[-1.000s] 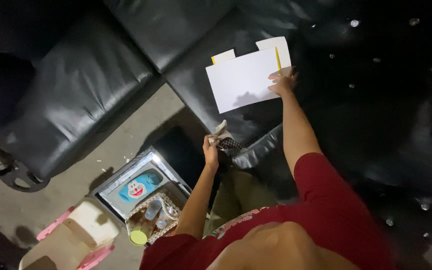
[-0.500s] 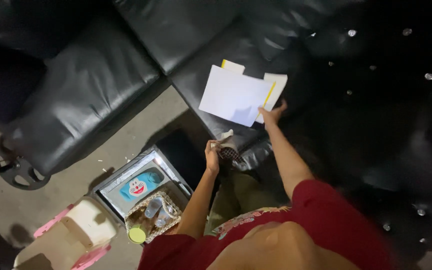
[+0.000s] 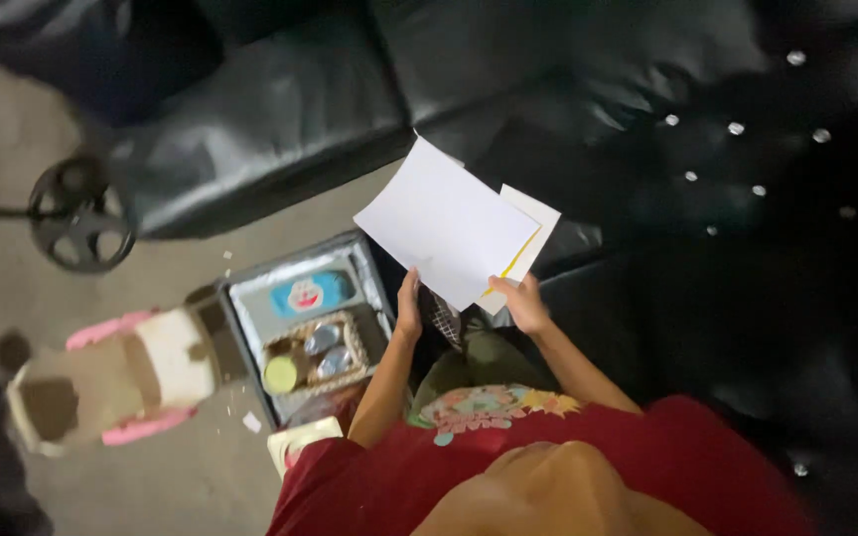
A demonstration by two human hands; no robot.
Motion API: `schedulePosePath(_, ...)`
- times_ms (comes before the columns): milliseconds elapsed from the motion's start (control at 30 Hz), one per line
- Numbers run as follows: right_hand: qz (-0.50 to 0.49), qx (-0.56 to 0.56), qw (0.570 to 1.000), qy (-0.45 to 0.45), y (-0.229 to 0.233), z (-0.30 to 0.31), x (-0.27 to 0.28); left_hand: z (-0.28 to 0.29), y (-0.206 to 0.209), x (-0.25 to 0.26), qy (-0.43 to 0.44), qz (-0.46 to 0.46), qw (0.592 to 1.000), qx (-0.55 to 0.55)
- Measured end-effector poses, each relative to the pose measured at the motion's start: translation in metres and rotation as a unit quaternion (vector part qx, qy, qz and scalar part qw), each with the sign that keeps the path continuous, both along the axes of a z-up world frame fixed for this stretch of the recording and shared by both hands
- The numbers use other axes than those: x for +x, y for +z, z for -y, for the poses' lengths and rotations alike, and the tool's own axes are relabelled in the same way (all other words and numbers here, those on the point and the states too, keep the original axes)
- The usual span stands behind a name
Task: Cleaning various household items with a cloth and organizing them on a tray.
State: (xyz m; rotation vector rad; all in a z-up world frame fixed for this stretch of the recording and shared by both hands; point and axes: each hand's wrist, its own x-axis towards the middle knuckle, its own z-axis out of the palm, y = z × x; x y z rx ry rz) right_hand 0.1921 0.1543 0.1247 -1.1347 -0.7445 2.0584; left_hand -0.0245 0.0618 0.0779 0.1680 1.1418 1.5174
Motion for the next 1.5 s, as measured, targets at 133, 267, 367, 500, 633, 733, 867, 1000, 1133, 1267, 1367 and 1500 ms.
schedulePosePath(133,0.037,0.107,0.990,0.084,0.050,0.011,-0.005,0.032,0.039,-0.024,0.052,0.024,0.998,-0.036)
schedulePosePath(267,0.084,0.185,0.958,0.202,0.087,0.022,-0.020,0.071,0.075,-0.041,0.059,-0.084,0.995,-0.018)
schedulePosePath(367,0.074,0.204,0.941,0.260,0.107,0.023,-0.039,0.104,0.102,-0.044,0.089,-0.174,0.979,-0.048)
schedulePosePath(500,0.020,0.176,0.940,0.291,0.110,0.025,-0.062,0.141,0.113,-0.035,0.187,-0.118,0.974,-0.055)
schedulePosePath(633,0.026,0.164,0.941,0.296,0.104,0.017,-0.088,0.176,0.097,-0.033,0.264,-0.122,0.956,-0.041)
schedulePosePath(733,0.030,0.209,0.944,0.253,0.100,-0.009,-0.098,0.197,0.096,-0.034,0.332,-0.142,0.932,-0.039)
schedulePosePath(867,0.068,0.295,0.931,0.202,0.123,-0.046,-0.125,0.215,0.109,-0.037,0.406,-0.173,0.895,-0.062)
schedulePosePath(1000,-0.025,0.308,0.933,0.184,0.162,-0.051,-0.155,0.227,0.113,-0.038,0.452,-0.195,0.869,-0.055)
schedulePosePath(1133,-0.074,0.319,0.926,0.187,0.168,-0.031,-0.186,0.229,0.121,-0.031,0.469,-0.158,0.868,-0.043)
schedulePosePath(1267,-0.116,0.315,0.915,0.226,0.155,0.007,-0.211,0.231,0.122,-0.028,0.443,-0.189,0.873,-0.082)
schedulePosePath(1367,-0.084,0.311,0.891,0.321,0.147,0.041,-0.222,0.231,0.108,-0.024,0.420,-0.205,0.879,-0.095)
schedulePosePath(1500,-0.036,0.259,0.853,0.451,0.136,0.078,-0.223,0.223,0.125,-0.020,0.434,-0.225,0.871,-0.049)
